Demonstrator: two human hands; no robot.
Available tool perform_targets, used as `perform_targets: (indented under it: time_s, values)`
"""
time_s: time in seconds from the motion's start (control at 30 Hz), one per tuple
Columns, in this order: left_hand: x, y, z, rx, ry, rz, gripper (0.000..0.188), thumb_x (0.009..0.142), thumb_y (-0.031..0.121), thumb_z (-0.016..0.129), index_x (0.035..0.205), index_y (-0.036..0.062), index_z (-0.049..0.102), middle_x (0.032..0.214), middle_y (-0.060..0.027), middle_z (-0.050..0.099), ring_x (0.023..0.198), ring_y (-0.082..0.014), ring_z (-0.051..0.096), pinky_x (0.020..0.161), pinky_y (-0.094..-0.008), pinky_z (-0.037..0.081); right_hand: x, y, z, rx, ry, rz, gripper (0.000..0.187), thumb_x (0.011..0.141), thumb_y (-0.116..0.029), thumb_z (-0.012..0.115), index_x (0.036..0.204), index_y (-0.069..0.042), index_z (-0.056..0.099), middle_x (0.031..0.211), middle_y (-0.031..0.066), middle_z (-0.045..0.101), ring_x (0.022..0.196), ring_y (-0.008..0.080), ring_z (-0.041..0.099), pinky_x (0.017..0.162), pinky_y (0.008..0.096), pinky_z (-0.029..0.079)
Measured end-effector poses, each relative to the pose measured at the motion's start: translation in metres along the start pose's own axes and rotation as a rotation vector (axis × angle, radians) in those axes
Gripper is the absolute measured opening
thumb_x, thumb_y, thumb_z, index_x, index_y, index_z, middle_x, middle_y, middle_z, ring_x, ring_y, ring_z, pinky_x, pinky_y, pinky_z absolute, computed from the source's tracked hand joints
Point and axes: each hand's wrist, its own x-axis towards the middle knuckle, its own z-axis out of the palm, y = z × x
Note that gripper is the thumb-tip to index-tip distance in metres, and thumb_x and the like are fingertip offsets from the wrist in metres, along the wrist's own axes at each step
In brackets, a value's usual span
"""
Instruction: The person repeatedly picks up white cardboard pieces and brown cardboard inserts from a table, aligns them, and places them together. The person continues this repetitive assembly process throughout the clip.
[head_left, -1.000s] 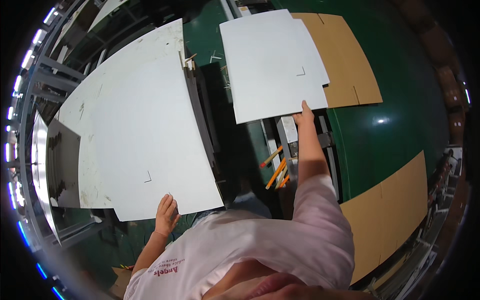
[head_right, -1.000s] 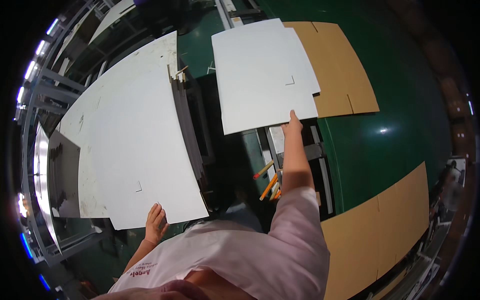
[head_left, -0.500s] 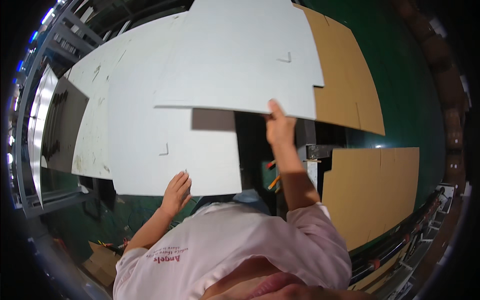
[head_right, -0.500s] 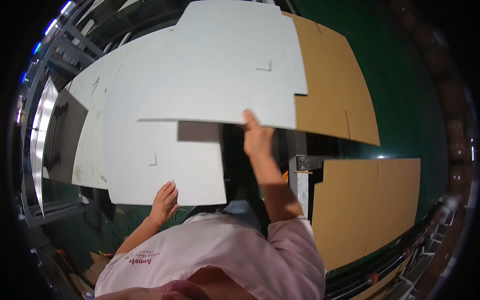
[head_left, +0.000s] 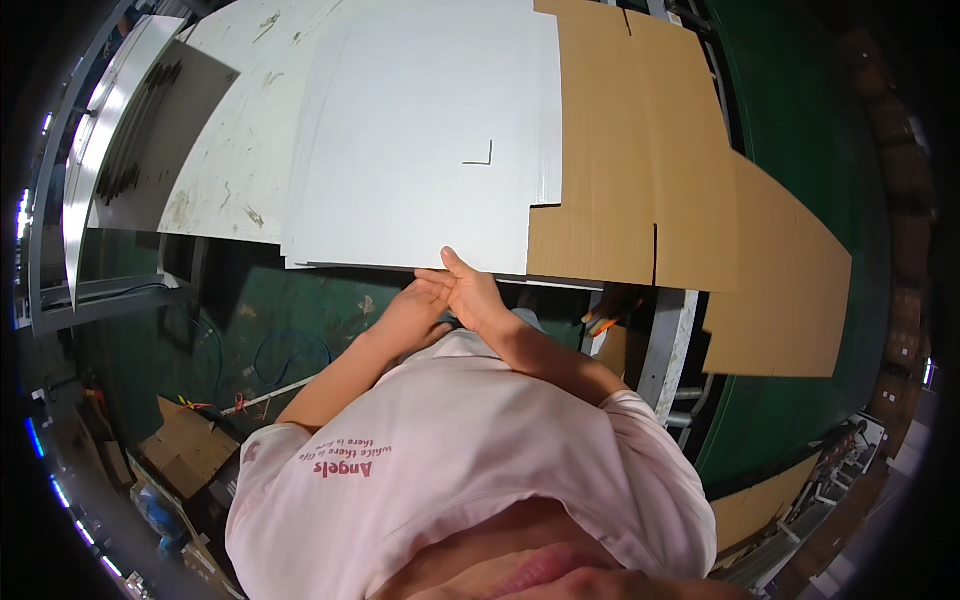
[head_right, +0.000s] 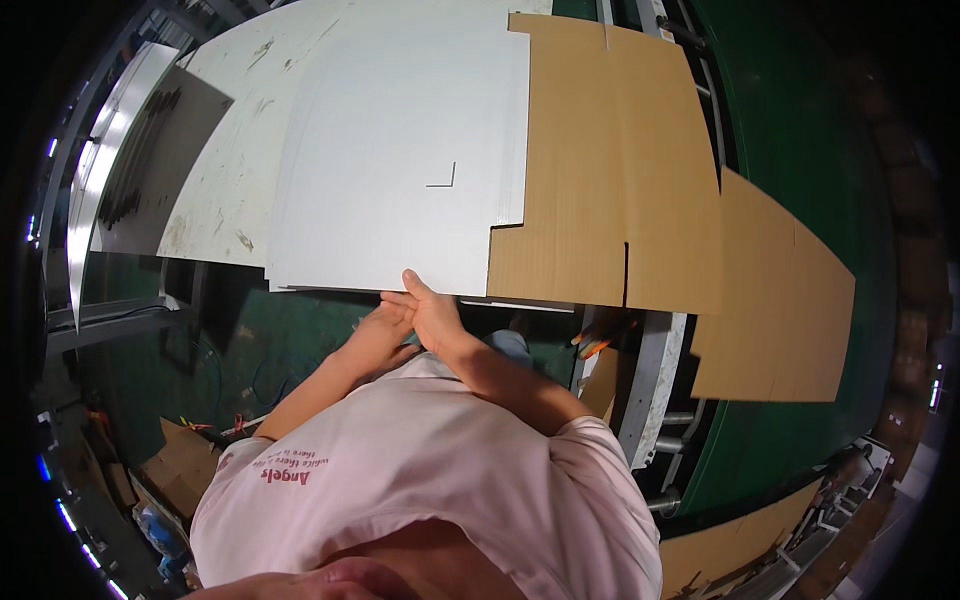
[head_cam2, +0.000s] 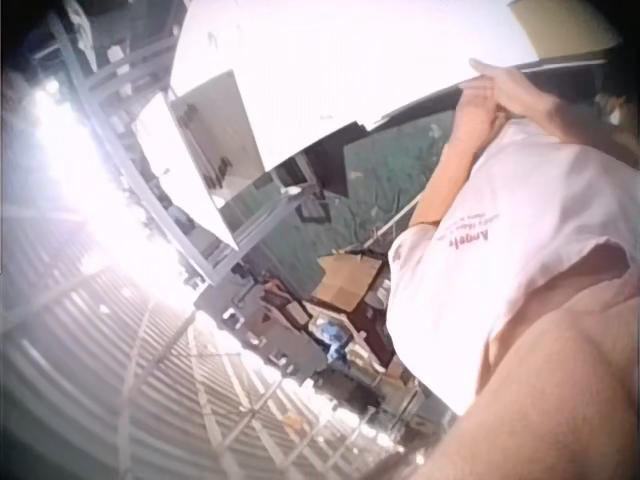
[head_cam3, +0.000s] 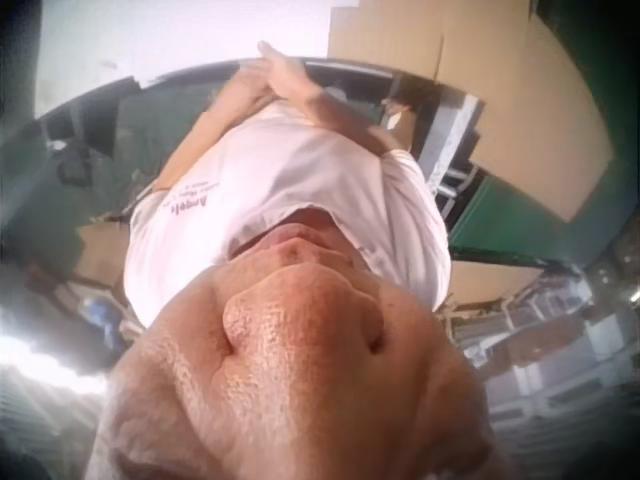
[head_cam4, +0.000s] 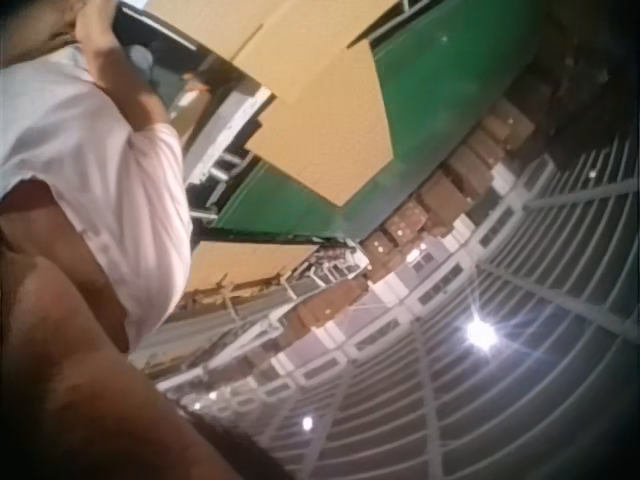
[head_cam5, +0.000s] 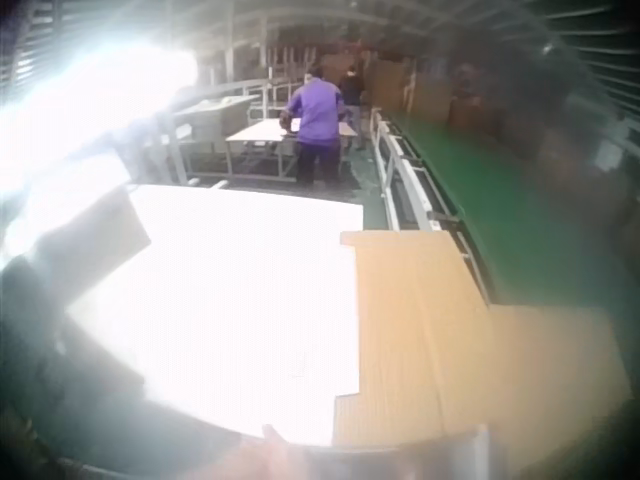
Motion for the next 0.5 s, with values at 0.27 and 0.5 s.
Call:
perform_targets:
  time_s: [0.27,0.5]
  values:
    - [0.053,0.024,-0.023,0.124,0.112,0.155,0.034,0.080,0.022,0.069,0.110,0.0102,0.064,0.122,-0.0120,0.058,0.117,-0.0307,0.053,0.097,-0.0420,0.044,0.026,0.024,-0.053,-0.792,-0.353,0.007,0.026,0.088,-0.024,0.060,0.111,-0.011,0.059,0.100,0.0061,0.063,0.095,0.0210,0.062,0.083,0.0350,0.051]
    - [0.077,0.031,0.011,0.409,-0.021,0.097,0.047,0.072,0.024,0.076,0.114,0.0133,0.058,0.133,-0.0106,0.049,0.126,-0.0307,0.045,0.104,-0.0454,0.039,-0.090,-0.177,-0.098,-1.279,-0.196,-0.099,0.030,0.087,-0.022,0.066,0.110,-0.004,0.065,0.107,0.0069,0.066,0.095,0.0151,0.060,0.084,0.0315,0.050]
